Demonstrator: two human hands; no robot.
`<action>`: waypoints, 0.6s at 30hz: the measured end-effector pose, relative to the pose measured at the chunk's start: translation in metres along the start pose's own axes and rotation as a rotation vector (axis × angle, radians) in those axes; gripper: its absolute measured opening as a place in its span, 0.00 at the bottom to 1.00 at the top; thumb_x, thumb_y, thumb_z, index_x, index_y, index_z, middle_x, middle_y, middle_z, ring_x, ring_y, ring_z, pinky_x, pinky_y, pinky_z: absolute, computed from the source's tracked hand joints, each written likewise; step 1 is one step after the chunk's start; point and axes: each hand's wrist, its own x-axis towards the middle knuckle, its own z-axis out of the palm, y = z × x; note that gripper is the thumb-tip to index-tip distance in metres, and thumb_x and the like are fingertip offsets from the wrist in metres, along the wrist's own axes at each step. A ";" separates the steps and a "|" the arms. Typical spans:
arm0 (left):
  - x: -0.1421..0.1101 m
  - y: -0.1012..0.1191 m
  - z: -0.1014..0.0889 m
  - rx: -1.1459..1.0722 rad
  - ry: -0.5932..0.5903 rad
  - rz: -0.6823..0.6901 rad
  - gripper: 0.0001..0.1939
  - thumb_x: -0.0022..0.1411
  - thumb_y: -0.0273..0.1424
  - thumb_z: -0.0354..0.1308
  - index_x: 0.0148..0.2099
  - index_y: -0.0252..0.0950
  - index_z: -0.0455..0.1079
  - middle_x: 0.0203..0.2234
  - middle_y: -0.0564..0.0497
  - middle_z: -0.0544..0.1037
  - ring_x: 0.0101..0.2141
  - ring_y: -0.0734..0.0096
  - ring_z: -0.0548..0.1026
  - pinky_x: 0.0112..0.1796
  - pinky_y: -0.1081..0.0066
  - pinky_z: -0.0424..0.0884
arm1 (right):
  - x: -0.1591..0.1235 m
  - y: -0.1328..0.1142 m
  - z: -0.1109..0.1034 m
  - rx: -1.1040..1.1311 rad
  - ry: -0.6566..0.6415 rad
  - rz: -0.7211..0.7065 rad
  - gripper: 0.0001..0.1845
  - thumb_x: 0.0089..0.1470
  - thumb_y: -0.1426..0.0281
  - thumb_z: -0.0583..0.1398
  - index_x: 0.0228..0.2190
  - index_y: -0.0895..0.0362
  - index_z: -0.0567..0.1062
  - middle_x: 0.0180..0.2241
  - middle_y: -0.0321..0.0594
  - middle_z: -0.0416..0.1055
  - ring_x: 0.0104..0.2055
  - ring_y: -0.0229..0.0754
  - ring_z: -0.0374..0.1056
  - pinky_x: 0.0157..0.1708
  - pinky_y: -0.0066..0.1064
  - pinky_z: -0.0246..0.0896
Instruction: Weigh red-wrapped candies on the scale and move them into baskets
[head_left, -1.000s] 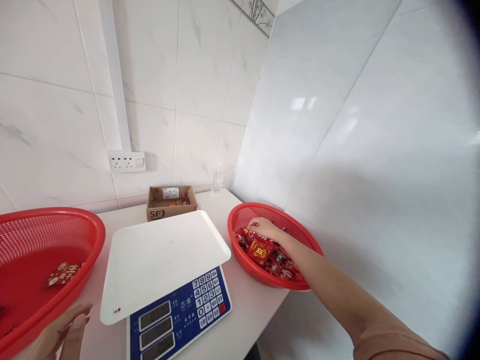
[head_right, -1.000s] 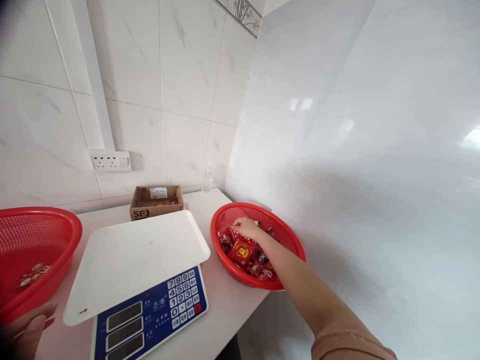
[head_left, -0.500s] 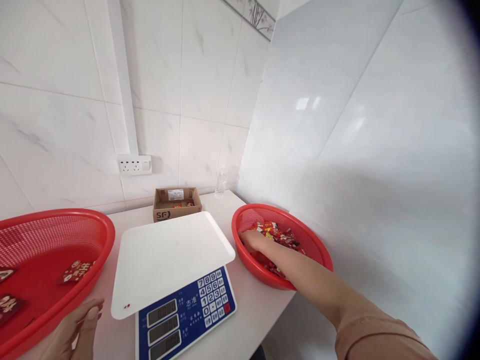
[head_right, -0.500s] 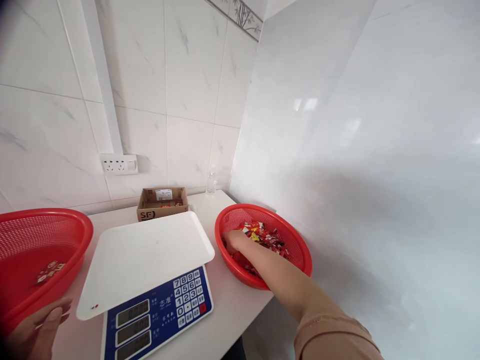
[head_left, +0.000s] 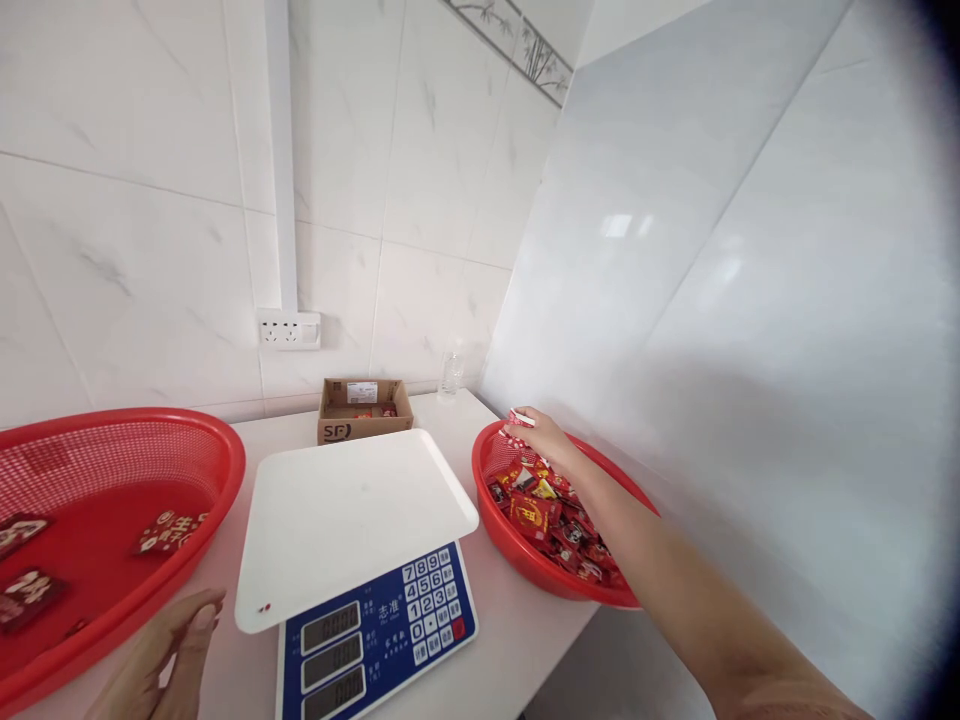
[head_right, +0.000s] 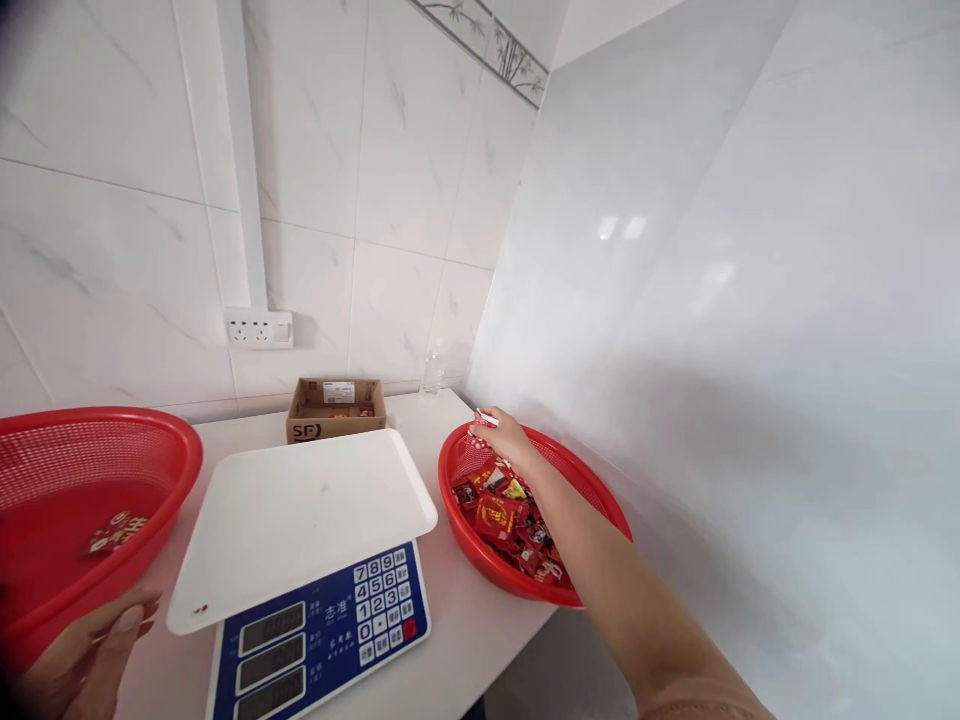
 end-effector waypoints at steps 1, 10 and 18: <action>0.000 0.000 0.000 0.004 0.015 0.005 0.15 0.54 0.44 0.54 0.43 0.50 0.72 0.37 0.54 0.79 0.37 0.57 0.77 0.32 0.62 0.74 | -0.003 -0.008 0.007 0.054 -0.021 -0.019 0.23 0.49 0.62 0.61 0.46 0.56 0.69 0.38 0.40 0.76 0.37 0.43 0.73 0.37 0.31 0.66; 0.001 0.023 -0.007 -0.062 -0.006 -0.086 0.22 0.56 0.51 0.48 0.39 0.41 0.70 0.37 0.49 0.79 0.36 0.64 0.78 0.34 0.69 0.74 | -0.038 -0.084 0.124 0.340 -0.314 -0.179 0.23 0.48 0.58 0.62 0.45 0.52 0.68 0.38 0.37 0.74 0.34 0.40 0.72 0.35 0.34 0.67; 0.002 0.031 -0.008 -0.111 0.004 -0.067 0.20 0.58 0.48 0.48 0.39 0.39 0.71 0.36 0.48 0.79 0.36 0.64 0.77 0.36 0.67 0.74 | -0.050 -0.106 0.145 0.322 -0.448 -0.235 0.17 0.57 0.60 0.54 0.46 0.54 0.64 0.44 0.41 0.70 0.32 0.36 0.72 0.37 0.32 0.64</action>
